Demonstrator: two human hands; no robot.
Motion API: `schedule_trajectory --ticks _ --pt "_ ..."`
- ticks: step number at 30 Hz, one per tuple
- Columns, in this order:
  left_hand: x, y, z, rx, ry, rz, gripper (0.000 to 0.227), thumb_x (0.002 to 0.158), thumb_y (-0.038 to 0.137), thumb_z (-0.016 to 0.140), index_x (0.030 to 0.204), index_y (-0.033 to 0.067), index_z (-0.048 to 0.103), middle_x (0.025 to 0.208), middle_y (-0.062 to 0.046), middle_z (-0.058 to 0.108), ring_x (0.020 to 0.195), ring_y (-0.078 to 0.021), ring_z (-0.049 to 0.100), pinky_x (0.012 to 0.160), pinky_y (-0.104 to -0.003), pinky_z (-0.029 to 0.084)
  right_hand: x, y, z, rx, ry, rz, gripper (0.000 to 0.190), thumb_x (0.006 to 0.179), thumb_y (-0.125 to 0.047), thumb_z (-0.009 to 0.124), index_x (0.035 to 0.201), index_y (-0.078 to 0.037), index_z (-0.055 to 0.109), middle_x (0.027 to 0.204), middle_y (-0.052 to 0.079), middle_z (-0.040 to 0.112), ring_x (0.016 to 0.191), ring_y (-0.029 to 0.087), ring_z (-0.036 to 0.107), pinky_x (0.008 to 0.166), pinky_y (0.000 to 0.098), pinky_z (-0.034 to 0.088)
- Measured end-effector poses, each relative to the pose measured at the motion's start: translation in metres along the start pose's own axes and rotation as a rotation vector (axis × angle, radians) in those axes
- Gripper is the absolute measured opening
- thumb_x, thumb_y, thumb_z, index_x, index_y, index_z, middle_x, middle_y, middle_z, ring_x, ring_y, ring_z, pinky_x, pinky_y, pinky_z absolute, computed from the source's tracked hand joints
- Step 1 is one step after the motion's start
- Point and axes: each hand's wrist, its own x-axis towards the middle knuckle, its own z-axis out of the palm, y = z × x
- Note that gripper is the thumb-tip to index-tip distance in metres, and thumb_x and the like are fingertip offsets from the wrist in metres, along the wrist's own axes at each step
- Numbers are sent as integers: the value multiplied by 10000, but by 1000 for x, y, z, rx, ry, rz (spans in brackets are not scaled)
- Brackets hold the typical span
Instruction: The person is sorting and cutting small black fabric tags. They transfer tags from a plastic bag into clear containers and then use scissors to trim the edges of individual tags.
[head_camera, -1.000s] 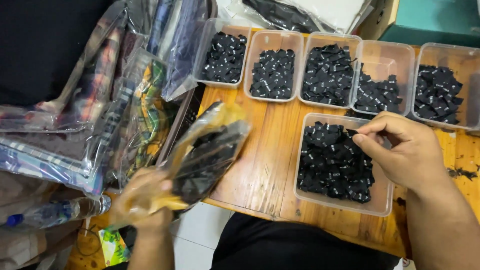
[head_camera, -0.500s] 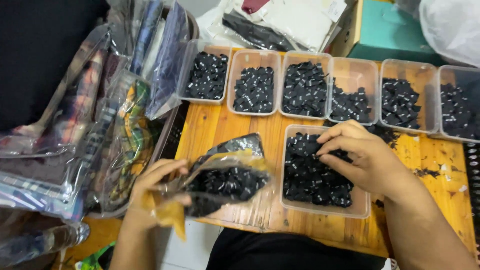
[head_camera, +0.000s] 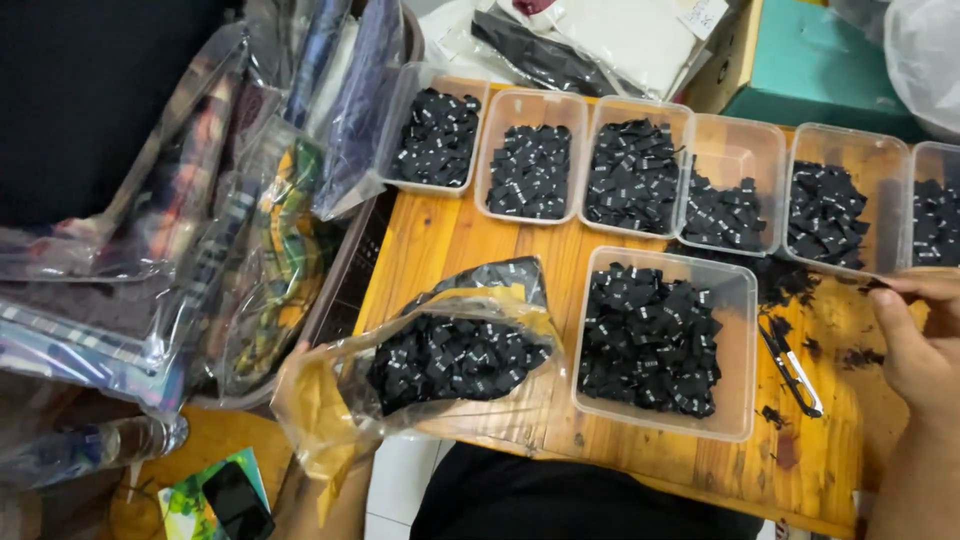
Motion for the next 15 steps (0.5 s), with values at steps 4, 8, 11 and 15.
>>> schedule_trajectory --ticks 4,8,11,15 --pt "-24 -58 0 -454 531 -933 569 900 100 681 1450 24 555 1143 -126 717 1000 -210 726 901 -374 650 -28 39 1 -51 147 246 141 1330 -66 539 1392 58 559 1347 194 567 1267 308 545 1168 423 426" --pt "-6 -21 16 108 156 292 1076 751 714 537 1668 270 193 1405 -292 519 1427 -525 453 1212 -699 429 -14 -13 15 170 205 343 127 1327 -221 453 1344 -96 470 1299 76 566 1277 219 570 1236 383 486" --pt "6 -16 34 29 316 360 536 1064 573 437 1450 213 345 1247 -270 584 1280 -459 570 1219 -750 385 -16 -11 18 -14 291 328 169 1288 -136 581 1419 -38 541 1354 117 548 1247 248 543 1096 381 455" --pt "-3 -37 41 303 497 189 402 1091 364 491 1362 81 402 1253 -230 545 1056 -347 640 1016 -509 581 -14 -19 17 34 195 190 149 1370 -72 474 1425 62 509 1408 208 541 1312 338 548 1226 468 451"
